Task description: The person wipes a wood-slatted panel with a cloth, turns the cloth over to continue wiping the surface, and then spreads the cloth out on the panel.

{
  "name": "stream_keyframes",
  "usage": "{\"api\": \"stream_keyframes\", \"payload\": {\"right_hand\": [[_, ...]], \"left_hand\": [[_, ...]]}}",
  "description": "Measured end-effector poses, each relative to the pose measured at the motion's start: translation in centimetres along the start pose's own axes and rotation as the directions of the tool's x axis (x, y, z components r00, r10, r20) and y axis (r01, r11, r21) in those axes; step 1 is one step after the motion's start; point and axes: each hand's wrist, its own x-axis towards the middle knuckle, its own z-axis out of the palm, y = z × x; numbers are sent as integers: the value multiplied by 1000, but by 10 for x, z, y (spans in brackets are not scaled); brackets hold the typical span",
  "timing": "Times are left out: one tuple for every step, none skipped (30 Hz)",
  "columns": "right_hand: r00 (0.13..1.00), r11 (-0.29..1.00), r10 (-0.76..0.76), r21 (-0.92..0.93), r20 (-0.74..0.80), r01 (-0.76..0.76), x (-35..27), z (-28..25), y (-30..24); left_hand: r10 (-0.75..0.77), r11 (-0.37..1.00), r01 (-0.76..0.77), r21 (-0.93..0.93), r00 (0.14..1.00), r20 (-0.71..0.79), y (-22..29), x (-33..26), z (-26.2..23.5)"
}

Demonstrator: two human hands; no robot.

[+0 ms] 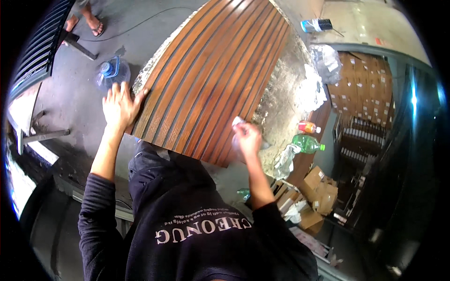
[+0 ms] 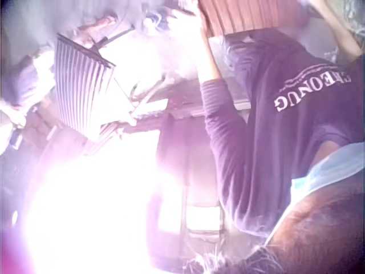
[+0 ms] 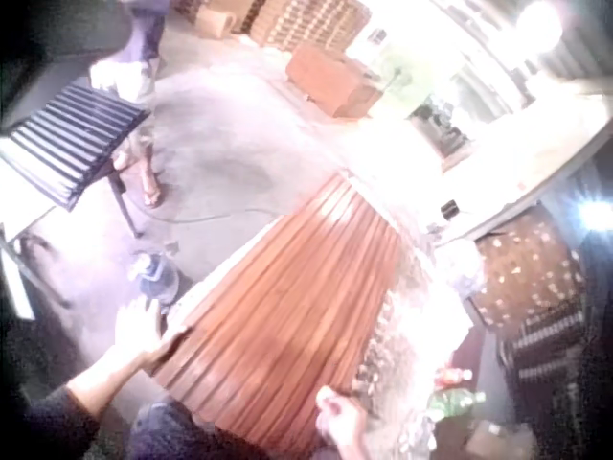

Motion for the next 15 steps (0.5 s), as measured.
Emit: {"api": "stream_keyframes", "payload": {"right_hand": [[1000, 1000, -20, 0, 13, 20, -18, -3, -9], [997, 997, -68, -21, -38, 68, -31, -4, -12], [988, 992, -124, -38, -89, 121, -33, -3, -16], [993, 994, -105, 16, -48, 106, -28, -3, -21], [994, 994, -101, 28, -46, 102, -23, -2, -26], [997, 996, -77, 48, -14, 77, -16, -3, -26], [998, 996, -58, 74, 23, 56, -8, -1, -24], [998, 997, -41, 72, 52, 37, 10, 5, -21], [999, 994, 0, 110, -35, 4, 33, 9, -5], [996, 991, 19, 131, -89, -8, 62, 13, 5], [994, 986, 54, 161, -96, -38, 95, 13, 14], [989, 978, 115, 185, -88, -97, 130, 8, 18], [989, 985, 112, 139, -100, -98, 162, 0, 12], [991, 987, 111, 124, -76, -101, 200, 2, 8], [990, 988, 125, 97, -59, -119, 234, 4, 15]], "left_hand": [[20, 999, -19, 44, 1000, -21, 7, 17, 6], [44, 998, -44, -37, 999, -8, 22, 36, 6], [64, 992, -64, -112, 998, -3, 39, 58, 2], [28, 986, -20, -164, 999, 45, 52, 81, 5], [-13, 978, 33, -206, 995, 97, 61, 100, 13], [-88, 931, 117, -345, 991, 99, 76, 114, 21], [-83, 936, 112, -333, 991, 101, 77, 121, 25], [-105, 943, 144, -301, 984, 143, 72, 128, 27], [-107, 945, 159, -287, 976, 188, 82, 132, 27], [-86, 943, 121, -309, 988, 125, 85, 133, 27], [-93, 942, 137, -306, 984, 155, 90, 136, 27], [-92, 946, 142, -292, 980, 178, 96, 136, 20], [-84, 945, 136, -296, 980, 183, 95, 138, 24], [-94, 948, 134, -288, 984, 149, 85, 140, 26], [-126, 943, 163, -291, 982, 141, 90, 137, 25]]}}
